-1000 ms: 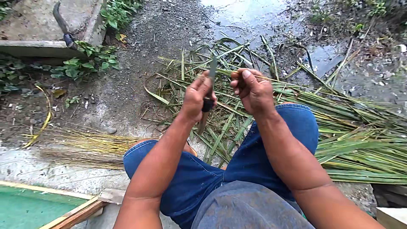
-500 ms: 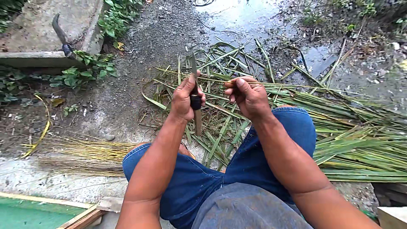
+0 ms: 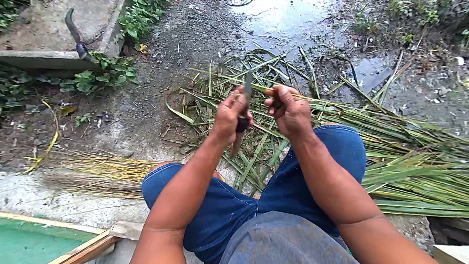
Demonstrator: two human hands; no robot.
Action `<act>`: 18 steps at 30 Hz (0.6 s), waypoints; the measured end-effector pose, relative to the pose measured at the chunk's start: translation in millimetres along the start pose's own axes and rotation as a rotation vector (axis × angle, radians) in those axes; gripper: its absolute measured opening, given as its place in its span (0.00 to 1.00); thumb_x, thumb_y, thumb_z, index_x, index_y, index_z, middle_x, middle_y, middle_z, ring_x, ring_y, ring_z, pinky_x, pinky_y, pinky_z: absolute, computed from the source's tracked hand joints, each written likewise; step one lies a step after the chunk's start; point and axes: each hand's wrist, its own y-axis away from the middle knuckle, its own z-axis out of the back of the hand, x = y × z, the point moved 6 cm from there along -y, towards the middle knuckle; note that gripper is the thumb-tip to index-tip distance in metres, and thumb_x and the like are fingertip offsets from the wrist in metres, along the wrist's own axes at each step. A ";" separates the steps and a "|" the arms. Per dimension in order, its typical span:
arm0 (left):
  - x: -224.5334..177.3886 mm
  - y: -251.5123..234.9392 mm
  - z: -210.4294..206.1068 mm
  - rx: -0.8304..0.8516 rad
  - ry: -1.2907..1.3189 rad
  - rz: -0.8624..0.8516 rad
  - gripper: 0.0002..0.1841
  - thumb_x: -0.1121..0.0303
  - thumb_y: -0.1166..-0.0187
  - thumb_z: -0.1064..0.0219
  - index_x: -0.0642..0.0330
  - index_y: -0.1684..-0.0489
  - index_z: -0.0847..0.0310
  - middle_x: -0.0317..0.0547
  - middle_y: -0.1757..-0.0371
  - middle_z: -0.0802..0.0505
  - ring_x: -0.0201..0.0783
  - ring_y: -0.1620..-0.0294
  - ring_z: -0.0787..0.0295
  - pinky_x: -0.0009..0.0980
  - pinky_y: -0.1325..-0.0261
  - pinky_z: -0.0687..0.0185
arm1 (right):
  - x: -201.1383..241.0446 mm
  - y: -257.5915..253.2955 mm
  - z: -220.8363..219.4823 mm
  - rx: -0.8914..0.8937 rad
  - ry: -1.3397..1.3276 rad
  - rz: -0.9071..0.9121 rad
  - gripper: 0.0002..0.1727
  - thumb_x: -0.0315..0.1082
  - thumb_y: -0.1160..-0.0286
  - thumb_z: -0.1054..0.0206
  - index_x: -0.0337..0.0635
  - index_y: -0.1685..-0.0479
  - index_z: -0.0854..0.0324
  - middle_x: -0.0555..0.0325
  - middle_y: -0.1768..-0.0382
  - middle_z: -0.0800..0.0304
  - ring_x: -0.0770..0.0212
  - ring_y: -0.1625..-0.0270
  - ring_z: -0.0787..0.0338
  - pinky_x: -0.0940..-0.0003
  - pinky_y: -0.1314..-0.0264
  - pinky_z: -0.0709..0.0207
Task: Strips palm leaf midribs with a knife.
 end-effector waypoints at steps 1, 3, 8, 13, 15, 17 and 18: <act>4.9 2.7 -8.7 0.034 0.006 0.035 0.18 0.65 0.07 0.50 0.55 0.22 0.31 0.38 0.77 0.15 0.32 0.82 0.16 0.28 0.78 0.13 | -6.4 2.8 -6.6 0.035 0.014 -0.009 0.15 0.31 0.08 0.49 0.36 0.48 0.15 0.54 0.57 0.04 0.70 0.69 0.09 0.77 0.68 0.15; 6.6 2.9 -8.8 0.057 0.040 0.065 0.18 0.65 0.06 0.50 0.56 0.23 0.28 0.40 0.75 0.13 0.32 0.82 0.15 0.27 0.78 0.14 | -13.0 6.4 -14.4 0.093 0.010 -0.014 0.15 0.29 0.10 0.47 0.33 0.48 0.14 0.52 0.58 0.04 0.70 0.70 0.11 0.77 0.68 0.16; -32.5 -16.7 61.0 -0.175 0.147 -0.094 0.20 0.53 0.04 0.61 0.44 0.33 0.23 0.29 0.81 0.18 0.28 0.82 0.19 0.25 0.77 0.17 | 6.2 0.4 -0.7 0.093 0.011 0.042 0.16 0.31 0.08 0.50 0.38 0.53 0.14 0.54 0.59 0.03 0.71 0.70 0.09 0.78 0.68 0.16; -18.2 -1.7 24.7 -0.052 0.068 -0.021 0.19 0.57 0.05 0.57 0.49 0.27 0.27 0.32 0.82 0.18 0.29 0.84 0.18 0.26 0.79 0.16 | -6.9 4.8 -11.9 0.068 0.000 -0.025 0.16 0.28 0.08 0.49 0.33 0.50 0.14 0.51 0.59 0.03 0.70 0.72 0.10 0.78 0.70 0.16; -1.1 4.3 2.5 0.034 0.045 0.060 0.18 0.63 0.06 0.51 0.57 0.24 0.28 0.37 0.80 0.17 0.32 0.83 0.16 0.28 0.79 0.14 | -12.0 7.1 -17.2 0.087 -0.013 -0.038 0.15 0.28 0.09 0.48 0.32 0.51 0.14 0.50 0.60 0.03 0.70 0.74 0.10 0.77 0.72 0.16; -1.5 1.2 5.0 0.034 0.051 0.063 0.18 0.64 0.06 0.51 0.59 0.26 0.25 0.38 0.80 0.16 0.31 0.82 0.16 0.27 0.79 0.15 | -10.1 8.2 -17.4 0.087 -0.018 -0.034 0.16 0.28 0.09 0.49 0.33 0.52 0.13 0.50 0.61 0.03 0.70 0.75 0.10 0.78 0.73 0.16; -7.3 -2.9 16.1 0.004 0.057 0.042 0.18 0.62 0.05 0.54 0.56 0.28 0.25 0.35 0.80 0.17 0.30 0.82 0.17 0.26 0.78 0.16 | -6.2 7.1 -14.6 0.077 -0.008 -0.027 0.16 0.29 0.08 0.50 0.35 0.53 0.14 0.52 0.61 0.03 0.71 0.75 0.10 0.78 0.73 0.16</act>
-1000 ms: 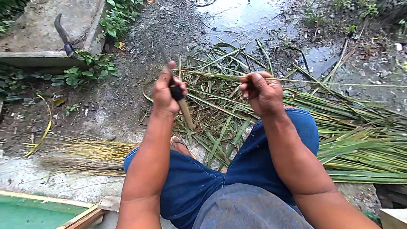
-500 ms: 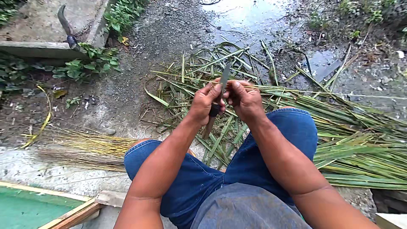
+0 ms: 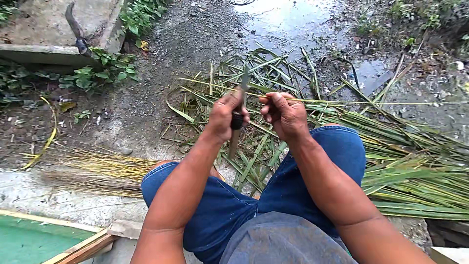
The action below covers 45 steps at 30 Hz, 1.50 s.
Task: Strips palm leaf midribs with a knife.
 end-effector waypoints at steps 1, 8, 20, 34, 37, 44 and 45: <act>-8.9 -4.2 14.3 -0.041 0.019 -0.032 0.19 0.59 0.04 0.57 0.52 0.30 0.24 0.33 0.80 0.18 0.29 0.82 0.18 0.25 0.77 0.16 | 4.9 -1.5 4.2 -0.011 0.008 0.015 0.17 0.30 0.08 0.51 0.36 0.54 0.14 0.53 0.61 0.03 0.71 0.74 0.10 0.79 0.73 0.16; -5.6 1.8 2.2 -0.037 0.024 -0.010 0.19 0.57 0.05 0.57 0.50 0.27 0.27 0.34 0.82 0.17 0.30 0.83 0.18 0.26 0.79 0.16 | 1.7 -0.7 2.8 -0.014 0.010 0.026 0.17 0.29 0.08 0.50 0.35 0.54 0.14 0.52 0.62 0.03 0.70 0.75 0.09 0.78 0.74 0.16; -24.3 -21.9 98.6 -0.370 -0.566 -0.052 0.18 0.60 0.07 0.47 0.57 0.27 0.26 0.39 0.72 0.14 0.33 0.77 0.15 0.31 0.73 0.14 | 95.3 -3.2 77.9 -0.213 0.200 0.410 0.18 0.33 0.05 0.59 0.49 0.56 0.21 0.64 0.63 0.05 0.70 0.71 0.09 0.75 0.70 0.14; 65.4 -31.1 95.0 0.339 -1.982 0.547 0.18 0.61 0.31 0.24 0.53 0.44 0.11 0.63 0.50 0.07 0.69 0.42 0.12 0.75 0.45 0.24 | 93.5 -4.2 64.3 -0.138 0.520 0.446 0.14 0.33 0.06 0.53 0.43 0.61 0.24 0.68 0.73 0.13 0.71 0.77 0.14 0.72 0.74 0.15; 21.9 -36.1 74.6 0.224 -1.643 0.335 0.13 0.72 0.22 0.36 0.65 0.43 0.17 0.64 0.58 0.10 0.62 0.56 0.12 0.66 0.53 0.20 | 90.2 -12.2 58.9 -0.119 0.580 0.397 0.14 0.35 0.07 0.48 0.41 0.61 0.21 0.67 0.74 0.12 0.70 0.77 0.13 0.70 0.74 0.13; -41.0 -0.5 -25.0 0.261 -1.261 -0.279 0.11 0.68 0.17 0.32 0.62 0.44 0.14 0.47 0.58 0.07 0.36 0.74 0.15 0.39 0.68 0.13 | 67.8 -24.6 34.7 -0.063 0.460 0.251 0.16 0.35 0.08 0.45 0.33 0.59 0.17 0.58 0.73 0.09 0.67 0.77 0.12 0.68 0.74 0.13; -40.0 -0.5 -30.9 0.298 -1.363 -0.375 0.09 0.68 0.19 0.30 0.62 0.48 0.12 0.48 0.61 0.07 0.39 0.73 0.14 0.43 0.66 0.13 | 63.8 -26.8 30.7 -0.047 0.434 0.226 0.17 0.36 0.08 0.45 0.33 0.59 0.17 0.58 0.72 0.08 0.67 0.77 0.11 0.69 0.74 0.13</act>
